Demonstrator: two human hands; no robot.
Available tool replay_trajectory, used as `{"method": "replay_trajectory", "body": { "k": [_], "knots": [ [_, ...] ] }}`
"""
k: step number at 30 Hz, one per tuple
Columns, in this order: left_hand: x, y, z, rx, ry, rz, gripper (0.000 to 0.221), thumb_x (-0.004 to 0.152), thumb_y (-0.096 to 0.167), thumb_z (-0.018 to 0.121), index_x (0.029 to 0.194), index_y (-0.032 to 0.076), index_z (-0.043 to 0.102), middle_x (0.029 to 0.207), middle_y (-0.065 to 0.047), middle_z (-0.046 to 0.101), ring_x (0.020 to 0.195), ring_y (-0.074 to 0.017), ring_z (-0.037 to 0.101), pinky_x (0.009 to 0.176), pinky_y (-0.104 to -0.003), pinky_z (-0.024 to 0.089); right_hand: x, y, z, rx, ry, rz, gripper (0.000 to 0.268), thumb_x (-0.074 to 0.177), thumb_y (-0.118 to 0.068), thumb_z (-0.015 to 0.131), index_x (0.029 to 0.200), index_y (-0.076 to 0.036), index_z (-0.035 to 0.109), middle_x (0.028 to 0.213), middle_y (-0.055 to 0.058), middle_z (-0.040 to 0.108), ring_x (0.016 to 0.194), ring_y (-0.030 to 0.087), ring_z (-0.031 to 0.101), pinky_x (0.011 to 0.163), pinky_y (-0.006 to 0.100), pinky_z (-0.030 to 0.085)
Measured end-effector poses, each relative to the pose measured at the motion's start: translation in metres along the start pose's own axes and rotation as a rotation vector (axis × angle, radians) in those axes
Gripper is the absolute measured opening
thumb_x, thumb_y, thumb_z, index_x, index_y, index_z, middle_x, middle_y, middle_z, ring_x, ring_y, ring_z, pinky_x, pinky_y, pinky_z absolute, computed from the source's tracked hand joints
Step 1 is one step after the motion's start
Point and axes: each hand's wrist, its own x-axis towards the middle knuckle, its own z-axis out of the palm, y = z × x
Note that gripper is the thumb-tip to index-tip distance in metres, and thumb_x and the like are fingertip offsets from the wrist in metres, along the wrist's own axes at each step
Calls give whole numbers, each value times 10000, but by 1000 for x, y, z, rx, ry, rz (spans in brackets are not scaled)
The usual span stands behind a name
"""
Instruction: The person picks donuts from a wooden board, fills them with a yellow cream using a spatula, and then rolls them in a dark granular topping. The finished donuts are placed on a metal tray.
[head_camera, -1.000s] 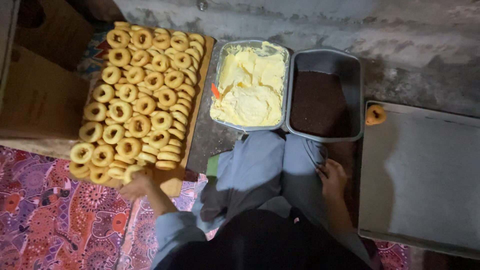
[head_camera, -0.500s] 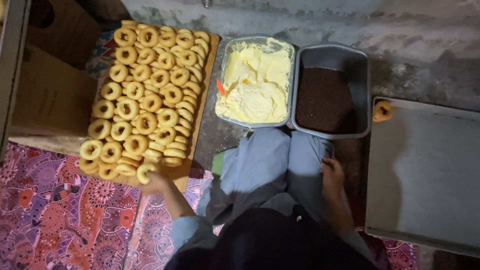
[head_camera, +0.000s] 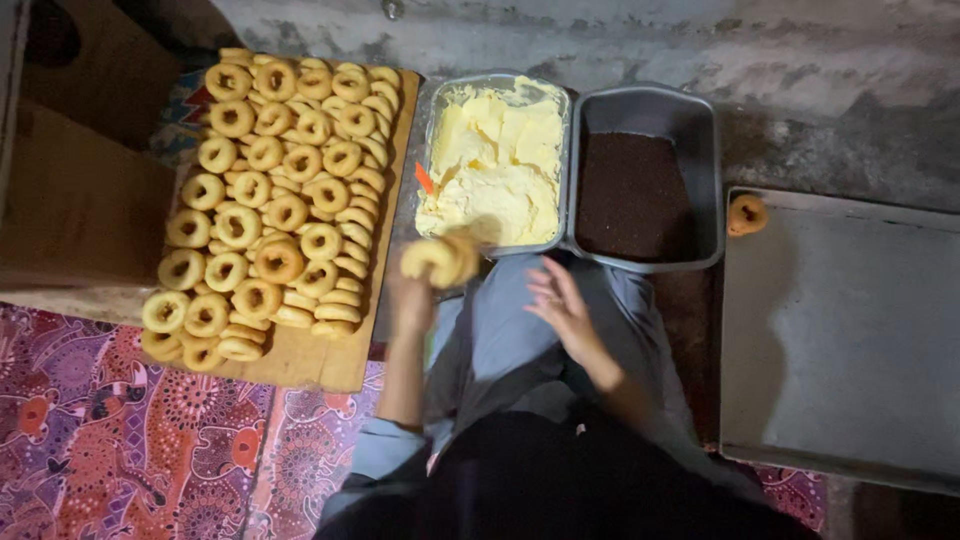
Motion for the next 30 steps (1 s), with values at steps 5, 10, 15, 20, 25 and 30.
{"method": "replay_trajectory", "body": {
  "k": [5,10,15,20,25,30],
  "knots": [
    [-60,16,79,-461,49,-348,292,888,-26,632,1178,0,634,1048,-105,674,908,-180,649,778,-306,531,44,-11,20,-39,125,99,472,985,-218,655,1416,-69,535,1198,55,642,1037,149,620,796,279,566],
    [-65,-5,86,-613,190,-432,291,948,129,600,1203,-8,575,1094,-132,671,973,-238,655,836,-364,557,47,-7,19,-348,186,-102,386,991,-192,702,1354,-96,609,1172,38,663,980,169,542,785,296,444],
    [-70,-21,87,-940,45,-617,494,1005,436,437,1250,38,598,1166,-156,669,1063,-287,667,899,-422,573,43,-1,43,-933,-163,-516,295,853,-173,805,1112,-110,678,1138,87,692,1149,272,608,940,360,524],
    [-55,-38,69,-1050,173,-661,505,1050,442,447,1258,-2,567,1191,-179,654,1075,-331,664,964,-442,569,119,-7,35,-1348,-127,-667,318,800,-108,779,1113,-97,722,1087,95,740,1112,314,592,952,497,436],
    [-35,-63,65,-996,232,-688,522,1061,457,411,1293,23,585,1232,-139,672,1100,-280,671,952,-406,563,151,8,41,-1147,-219,-480,200,845,-100,764,1041,-112,726,1078,85,740,1109,282,651,970,432,499],
    [-36,-74,62,-915,163,-683,520,1056,452,339,1306,71,591,1230,-113,674,1084,-257,657,878,-403,543,131,25,46,-1039,-385,-676,238,770,-47,759,1005,-72,736,1063,116,737,1083,318,665,1003,442,494]
  ]
}}
